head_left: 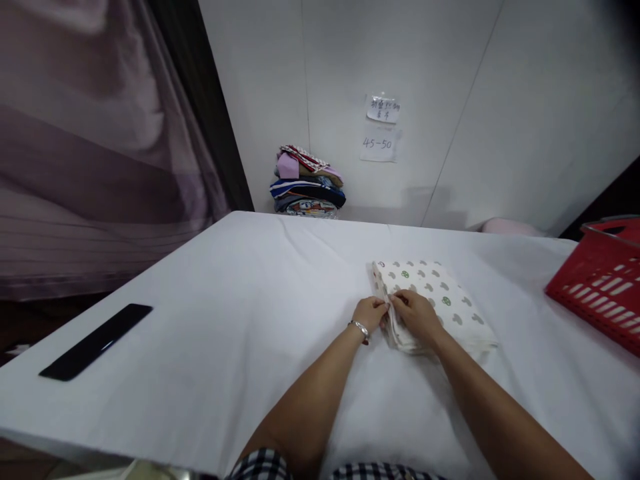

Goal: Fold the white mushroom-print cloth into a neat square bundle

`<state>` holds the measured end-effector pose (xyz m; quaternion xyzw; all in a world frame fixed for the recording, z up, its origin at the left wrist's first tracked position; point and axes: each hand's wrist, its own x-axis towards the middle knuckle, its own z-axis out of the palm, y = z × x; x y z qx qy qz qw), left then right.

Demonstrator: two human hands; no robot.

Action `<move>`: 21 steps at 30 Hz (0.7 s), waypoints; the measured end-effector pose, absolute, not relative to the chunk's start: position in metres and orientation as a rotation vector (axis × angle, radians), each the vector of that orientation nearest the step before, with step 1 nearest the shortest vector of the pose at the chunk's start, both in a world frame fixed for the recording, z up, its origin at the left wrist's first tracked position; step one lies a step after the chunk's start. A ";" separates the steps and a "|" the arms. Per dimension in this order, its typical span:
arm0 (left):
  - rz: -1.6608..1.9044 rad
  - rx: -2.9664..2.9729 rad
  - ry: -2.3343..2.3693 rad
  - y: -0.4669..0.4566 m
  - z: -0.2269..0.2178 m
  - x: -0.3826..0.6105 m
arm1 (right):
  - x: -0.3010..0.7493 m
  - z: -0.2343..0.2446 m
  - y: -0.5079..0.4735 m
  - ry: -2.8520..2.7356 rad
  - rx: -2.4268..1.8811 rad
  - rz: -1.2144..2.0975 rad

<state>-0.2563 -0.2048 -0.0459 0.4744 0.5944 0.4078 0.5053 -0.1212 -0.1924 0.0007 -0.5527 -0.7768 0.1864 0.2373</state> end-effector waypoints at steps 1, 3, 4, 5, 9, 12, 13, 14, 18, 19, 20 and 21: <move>0.992 1.122 1.440 -0.205 -0.045 -0.256 | -0.124 0.002 -0.192 -2.142 -1.554 0.500; 1.006 1.052 1.440 -0.203 -0.044 -0.255 | -0.127 0.001 -0.190 -2.167 -1.608 0.460; 1.008 1.014 1.434 -0.202 -0.043 -0.254 | -0.128 0.000 -0.189 -2.174 -1.628 0.434; 1.000 0.985 1.424 -0.201 -0.043 -0.254 | -0.128 -0.002 -0.188 -2.181 -1.639 0.412; 0.956 0.940 1.387 -0.195 -0.044 -0.255 | -0.125 -0.010 -0.183 -2.171 -1.616 0.407; 0.969 0.916 1.355 -0.192 -0.046 -0.256 | -0.120 -0.013 -0.177 -2.068 -1.560 0.519; 0.976 0.910 1.337 -0.191 -0.046 -0.257 | -0.118 -0.013 -0.176 -2.021 -1.545 0.552; 0.983 0.903 1.318 -0.191 -0.046 -0.257 | -0.117 -0.013 -0.175 -1.985 -1.536 0.572; 0.974 0.869 1.238 -0.191 -0.045 -0.259 | -0.120 -0.009 -0.177 -2.063 -1.529 0.560; 0.970 0.862 1.228 -0.191 -0.045 -0.260 | -0.121 -0.009 -0.179 -2.108 -1.535 0.544; 0.967 0.858 1.225 -0.190 -0.045 -0.260 | -0.123 -0.008 -0.180 -2.143 -1.546 0.526; 0.963 0.860 1.231 -0.190 -0.045 -0.260 | -0.124 -0.007 -0.181 -2.165 -1.563 0.506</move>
